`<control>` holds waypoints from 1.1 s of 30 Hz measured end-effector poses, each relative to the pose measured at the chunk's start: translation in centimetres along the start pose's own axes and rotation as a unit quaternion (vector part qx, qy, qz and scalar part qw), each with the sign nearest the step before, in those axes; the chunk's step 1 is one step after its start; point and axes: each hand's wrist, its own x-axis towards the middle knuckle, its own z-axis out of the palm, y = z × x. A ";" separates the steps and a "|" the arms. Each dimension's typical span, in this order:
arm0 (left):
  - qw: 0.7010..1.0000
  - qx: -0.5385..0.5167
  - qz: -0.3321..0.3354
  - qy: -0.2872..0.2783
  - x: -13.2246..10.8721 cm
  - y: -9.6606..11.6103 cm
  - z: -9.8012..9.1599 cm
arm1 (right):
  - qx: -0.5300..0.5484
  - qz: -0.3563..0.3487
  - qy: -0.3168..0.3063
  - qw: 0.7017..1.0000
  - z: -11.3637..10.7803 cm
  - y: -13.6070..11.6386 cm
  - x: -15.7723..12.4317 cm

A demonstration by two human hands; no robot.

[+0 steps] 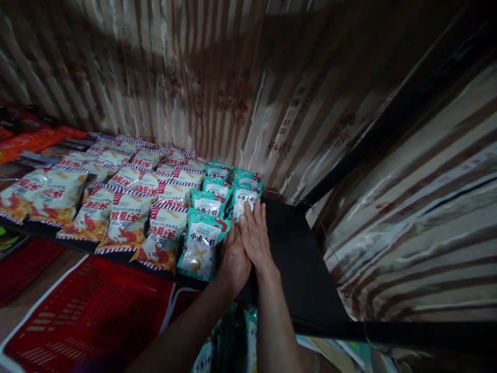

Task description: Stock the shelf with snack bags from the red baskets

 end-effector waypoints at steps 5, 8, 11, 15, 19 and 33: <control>0.999 0.004 0.037 -0.007 0.2 0.7 -0.8 | -0.060 -0.053 0.026 0.996 -0.8 -0.9 -0.1; 0.999 -0.001 0.048 -0.001 0.3 0.9 -1.1 | -0.060 -0.056 0.017 0.997 -0.7 -0.8 -0.1; 0.999 0.005 0.040 0.000 0.3 0.8 -0.9 | -0.050 -0.040 0.004 0.998 -0.3 -0.4 -0.1; 1.000 0.020 0.023 -0.006 0.2 0.5 -0.6 | -0.026 -0.020 -0.015 0.999 0.0 -0.1 -0.1; 1.000 0.020 0.015 -0.004 0.3 0.8 -0.7 | -0.024 -0.029 -0.012 0.999 -0.3 -0.4 -0.1; 1.000 0.014 0.015 -0.004 0.2 0.1 -0.4 | -0.043 -0.061 0.030 0.997 -0.4 -0.7 0.0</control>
